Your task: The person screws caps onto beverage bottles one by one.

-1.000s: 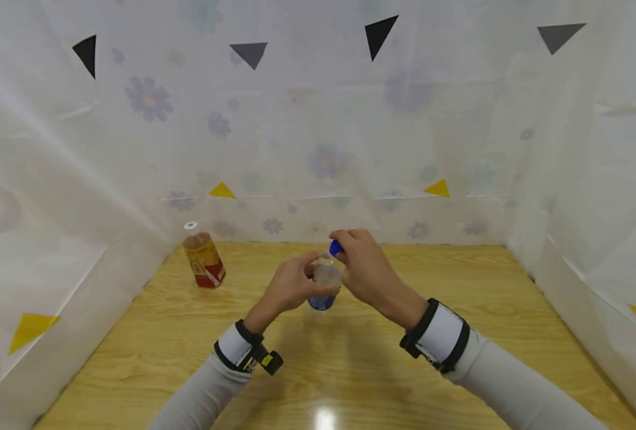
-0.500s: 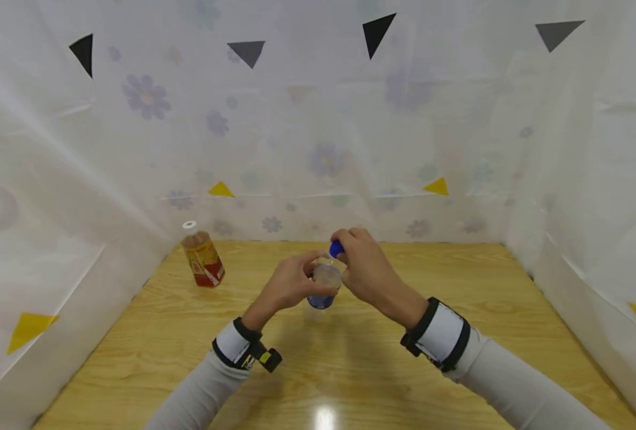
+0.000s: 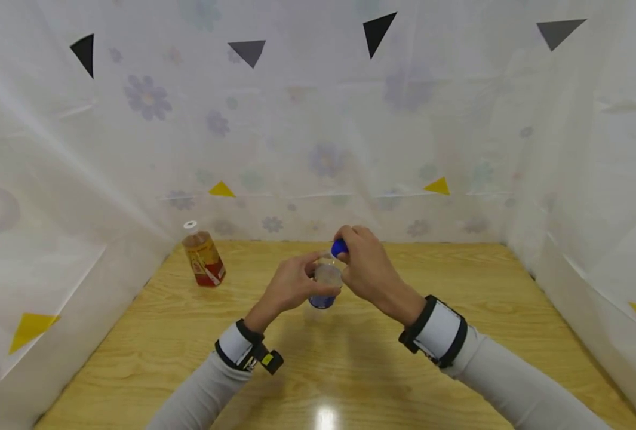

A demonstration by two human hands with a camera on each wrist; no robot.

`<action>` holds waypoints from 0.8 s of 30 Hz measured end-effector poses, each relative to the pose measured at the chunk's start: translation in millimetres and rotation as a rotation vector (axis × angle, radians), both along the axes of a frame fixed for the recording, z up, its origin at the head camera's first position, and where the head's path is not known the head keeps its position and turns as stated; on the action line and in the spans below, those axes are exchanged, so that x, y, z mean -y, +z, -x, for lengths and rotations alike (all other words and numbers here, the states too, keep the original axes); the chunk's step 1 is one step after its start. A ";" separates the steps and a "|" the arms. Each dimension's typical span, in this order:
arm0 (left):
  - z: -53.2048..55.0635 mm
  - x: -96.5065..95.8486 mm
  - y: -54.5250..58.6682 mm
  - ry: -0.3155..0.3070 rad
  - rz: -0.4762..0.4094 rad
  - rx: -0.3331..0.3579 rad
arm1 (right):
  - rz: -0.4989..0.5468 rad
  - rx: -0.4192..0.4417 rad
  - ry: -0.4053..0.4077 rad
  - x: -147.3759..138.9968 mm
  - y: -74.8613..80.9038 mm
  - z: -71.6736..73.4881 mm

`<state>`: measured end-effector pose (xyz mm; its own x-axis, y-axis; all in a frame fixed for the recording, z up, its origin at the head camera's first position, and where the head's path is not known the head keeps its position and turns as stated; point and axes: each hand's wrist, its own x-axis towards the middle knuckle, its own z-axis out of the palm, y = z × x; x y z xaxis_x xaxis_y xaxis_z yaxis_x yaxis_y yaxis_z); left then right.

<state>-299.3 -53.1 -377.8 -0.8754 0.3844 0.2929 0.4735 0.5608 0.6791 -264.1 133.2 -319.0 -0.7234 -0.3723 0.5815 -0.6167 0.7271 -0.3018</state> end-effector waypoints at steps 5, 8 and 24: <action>0.1 -1.4 0.0 0.007 -0.001 -0.017 | 0.002 -0.001 -0.020 0.0 1.4 -0.2; -1.4 -1.9 0.2 0.010 -0.010 -0.028 | 0.005 0.001 -0.026 0.0 1.0 0.4; -3.3 -3.7 -1.0 0.030 -0.020 -0.043 | 0.005 0.006 -0.031 0.2 -0.1 -0.5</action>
